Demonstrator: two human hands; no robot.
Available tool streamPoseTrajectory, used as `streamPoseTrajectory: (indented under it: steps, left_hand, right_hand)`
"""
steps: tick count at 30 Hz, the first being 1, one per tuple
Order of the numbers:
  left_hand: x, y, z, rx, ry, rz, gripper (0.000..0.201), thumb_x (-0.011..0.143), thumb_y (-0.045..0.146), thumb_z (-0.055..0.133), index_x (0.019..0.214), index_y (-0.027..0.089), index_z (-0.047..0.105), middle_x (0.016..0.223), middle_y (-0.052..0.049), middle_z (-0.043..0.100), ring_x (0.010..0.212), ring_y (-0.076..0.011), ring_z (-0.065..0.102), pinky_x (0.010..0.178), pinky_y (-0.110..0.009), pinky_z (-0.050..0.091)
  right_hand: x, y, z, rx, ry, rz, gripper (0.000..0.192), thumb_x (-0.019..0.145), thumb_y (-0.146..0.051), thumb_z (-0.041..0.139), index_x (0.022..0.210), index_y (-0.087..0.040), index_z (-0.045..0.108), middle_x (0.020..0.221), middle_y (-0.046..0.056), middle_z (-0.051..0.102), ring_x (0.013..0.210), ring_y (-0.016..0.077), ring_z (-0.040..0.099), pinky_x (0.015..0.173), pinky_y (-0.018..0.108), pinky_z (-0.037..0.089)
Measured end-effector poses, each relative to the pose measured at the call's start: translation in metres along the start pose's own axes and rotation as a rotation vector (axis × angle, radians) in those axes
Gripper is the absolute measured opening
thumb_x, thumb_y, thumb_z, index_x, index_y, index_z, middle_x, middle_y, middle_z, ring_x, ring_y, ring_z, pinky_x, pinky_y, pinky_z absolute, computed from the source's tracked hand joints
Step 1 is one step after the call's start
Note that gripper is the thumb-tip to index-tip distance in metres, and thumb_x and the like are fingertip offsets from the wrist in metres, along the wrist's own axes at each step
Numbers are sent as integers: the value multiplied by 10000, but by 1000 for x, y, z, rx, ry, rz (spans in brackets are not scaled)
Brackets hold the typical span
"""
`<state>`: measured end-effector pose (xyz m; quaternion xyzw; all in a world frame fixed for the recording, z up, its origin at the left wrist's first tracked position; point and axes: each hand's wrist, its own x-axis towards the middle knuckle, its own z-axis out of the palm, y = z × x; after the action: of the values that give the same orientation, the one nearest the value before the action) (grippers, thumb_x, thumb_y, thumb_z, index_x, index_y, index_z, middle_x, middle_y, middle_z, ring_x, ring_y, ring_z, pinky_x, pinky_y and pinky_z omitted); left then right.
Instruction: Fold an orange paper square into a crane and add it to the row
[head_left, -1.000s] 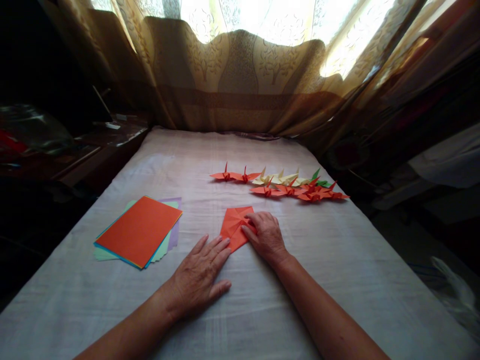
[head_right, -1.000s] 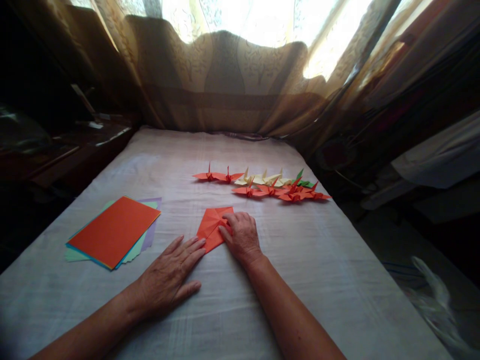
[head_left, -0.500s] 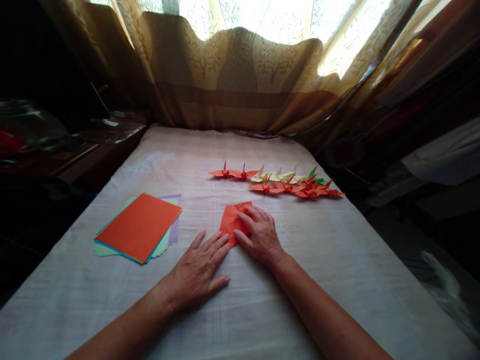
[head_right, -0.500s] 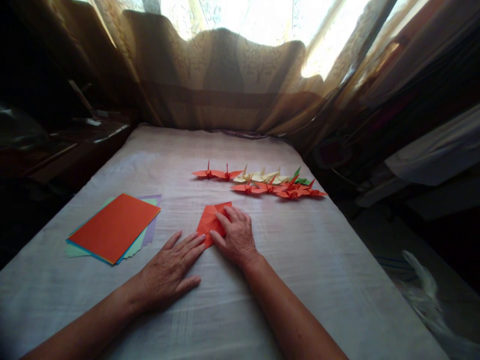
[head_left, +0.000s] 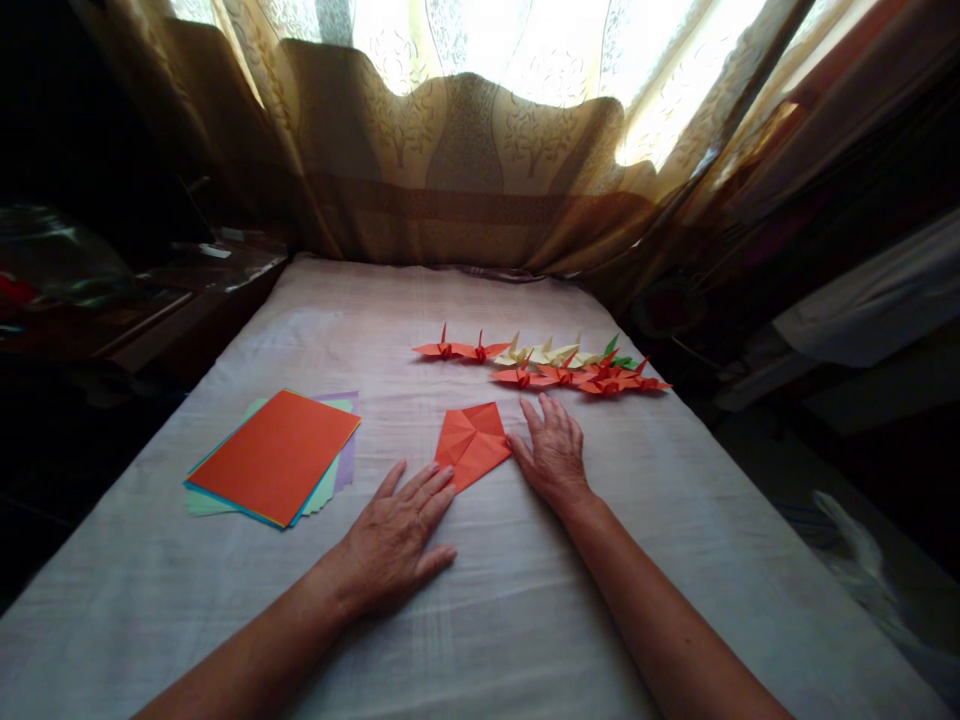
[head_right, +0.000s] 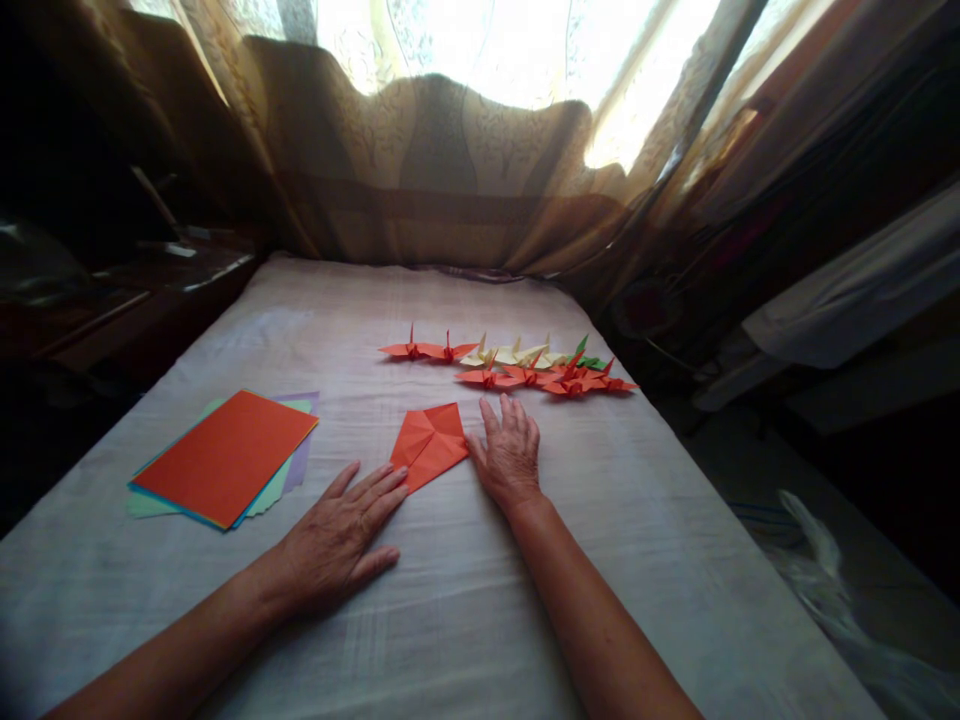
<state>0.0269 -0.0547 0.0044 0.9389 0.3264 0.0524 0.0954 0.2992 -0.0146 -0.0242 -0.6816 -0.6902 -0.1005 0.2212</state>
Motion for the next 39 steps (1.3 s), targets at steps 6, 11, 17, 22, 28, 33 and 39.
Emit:
streamPoseTrajectory:
  steps: [6,11,17,22,28,33,39]
  left_hand:
    - [2,0,0,10,-20,-5,632,953,516,467,1485,187,373,1545,-116,387,1443,-257,324,1206,-488,48]
    - [-13,-9,1,34,-24,33,646,965,552,421,1510,215,338,1542,-117,393,1443,-267,319,1201,-503,36]
    - [-46,-24,1,96,22,75,594,976,572,403,1494,283,375,1544,-97,396,1429,-291,342,1192,-523,65]
    - [-52,-29,-11,116,40,120,551,975,545,433,1460,284,428,1523,-92,432,1402,-302,385,1188,-534,106]
    - [-33,-23,-22,116,143,124,317,994,417,448,1181,266,655,1348,-34,623,1323,-259,490,1201,-493,144]
    - [-8,-12,-6,111,116,117,582,980,553,411,1455,217,437,1456,-92,519,1374,-258,439,1205,-468,140]
    - [-6,-7,4,39,-39,48,692,976,633,306,1522,207,320,1550,-105,364,1434,-256,345,1210,-461,117]
  right_hand:
    - [-12,-35,-22,225,-215,-419,459,982,-292,418,1430,-216,486,1512,105,436,1400,227,385,1143,421,313]
    - [-19,-48,-25,146,-527,-432,559,987,-420,437,1502,-214,370,1559,87,342,1460,239,280,1186,487,231]
    - [-19,-47,-24,132,-564,-418,572,996,-437,414,1513,-203,344,1580,74,280,1475,231,242,1200,477,189]
    - [-20,-48,-24,138,-558,-407,568,997,-440,417,1512,-213,343,1580,66,283,1477,221,236,1205,476,171]
    - [-21,-48,-24,153,-568,-399,583,1005,-477,384,1519,-208,323,1587,60,259,1481,221,221,1206,494,166]
    - [-19,-48,-22,156,-553,-409,596,1003,-513,372,1519,-217,326,1585,66,266,1484,216,212,1212,484,152]
    - [-26,-51,-34,240,-641,-425,627,993,-561,356,1527,-238,300,1595,57,227,1496,227,160,1214,517,30]
